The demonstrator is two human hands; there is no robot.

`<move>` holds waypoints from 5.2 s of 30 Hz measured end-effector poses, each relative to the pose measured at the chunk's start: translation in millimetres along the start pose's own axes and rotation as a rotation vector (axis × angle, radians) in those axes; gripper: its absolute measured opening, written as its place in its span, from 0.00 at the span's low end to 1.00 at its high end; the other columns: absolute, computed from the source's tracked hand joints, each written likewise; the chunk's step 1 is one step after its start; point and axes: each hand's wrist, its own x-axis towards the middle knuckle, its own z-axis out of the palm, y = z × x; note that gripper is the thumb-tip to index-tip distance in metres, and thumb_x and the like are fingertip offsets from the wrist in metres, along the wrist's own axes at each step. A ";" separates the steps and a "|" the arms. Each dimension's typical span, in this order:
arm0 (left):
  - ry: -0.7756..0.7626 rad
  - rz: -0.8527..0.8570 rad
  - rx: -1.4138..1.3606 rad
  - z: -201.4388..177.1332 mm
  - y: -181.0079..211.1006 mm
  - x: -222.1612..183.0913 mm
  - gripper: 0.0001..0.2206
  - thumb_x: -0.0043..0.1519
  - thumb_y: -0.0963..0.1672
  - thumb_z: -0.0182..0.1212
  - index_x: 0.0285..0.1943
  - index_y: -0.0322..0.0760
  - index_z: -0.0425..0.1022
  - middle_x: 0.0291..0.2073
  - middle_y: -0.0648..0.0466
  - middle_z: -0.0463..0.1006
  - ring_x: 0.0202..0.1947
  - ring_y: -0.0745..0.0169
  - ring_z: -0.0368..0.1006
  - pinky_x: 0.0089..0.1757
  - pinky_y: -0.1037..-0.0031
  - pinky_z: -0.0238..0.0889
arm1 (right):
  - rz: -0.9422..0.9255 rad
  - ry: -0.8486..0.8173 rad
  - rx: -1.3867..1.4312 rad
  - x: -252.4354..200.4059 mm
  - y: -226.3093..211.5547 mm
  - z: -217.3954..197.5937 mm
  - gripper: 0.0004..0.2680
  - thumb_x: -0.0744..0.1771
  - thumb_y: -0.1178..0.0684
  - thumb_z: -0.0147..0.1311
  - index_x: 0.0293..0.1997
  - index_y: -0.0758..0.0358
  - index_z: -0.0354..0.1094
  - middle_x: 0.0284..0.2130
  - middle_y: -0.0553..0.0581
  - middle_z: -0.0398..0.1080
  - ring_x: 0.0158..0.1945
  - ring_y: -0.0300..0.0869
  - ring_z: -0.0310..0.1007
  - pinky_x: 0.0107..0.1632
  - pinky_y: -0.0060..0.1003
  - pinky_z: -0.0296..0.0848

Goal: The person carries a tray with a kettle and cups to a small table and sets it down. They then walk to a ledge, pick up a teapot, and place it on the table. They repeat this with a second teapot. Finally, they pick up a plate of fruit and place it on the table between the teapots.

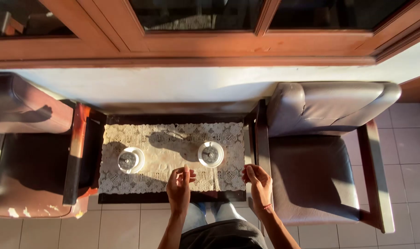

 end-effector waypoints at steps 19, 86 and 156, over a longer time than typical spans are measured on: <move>-0.399 0.155 -0.121 -41.6 62.4 -1.3 0.18 0.71 0.50 0.45 0.37 0.32 0.72 0.28 0.47 0.80 0.30 0.57 0.80 0.34 0.65 0.73 | -0.191 0.540 0.208 -126.9 -26.6 -8.9 0.09 0.70 0.52 0.53 0.45 0.69 0.75 0.30 0.55 0.75 0.30 0.35 0.71 0.35 0.31 0.70; -2.012 -0.069 0.521 563.4 -225.6 -868.3 0.15 0.68 0.48 0.51 0.34 0.32 0.74 0.26 0.48 0.79 0.27 0.58 0.76 0.33 0.69 0.69 | -0.248 2.183 0.953 -651.3 105.0 -714.9 0.09 0.68 0.53 0.55 0.41 0.69 0.77 0.27 0.57 0.74 0.28 0.39 0.71 0.33 0.33 0.68; -2.484 -0.025 0.811 1163.7 -469.4 -1650.2 0.16 0.69 0.48 0.50 0.44 0.30 0.79 0.33 0.52 0.82 0.35 0.66 0.77 0.40 0.74 0.71 | -0.331 2.280 0.949 -794.3 59.3 -1656.0 0.09 0.69 0.53 0.53 0.43 0.70 0.75 0.30 0.56 0.75 0.31 0.38 0.72 0.35 0.33 0.70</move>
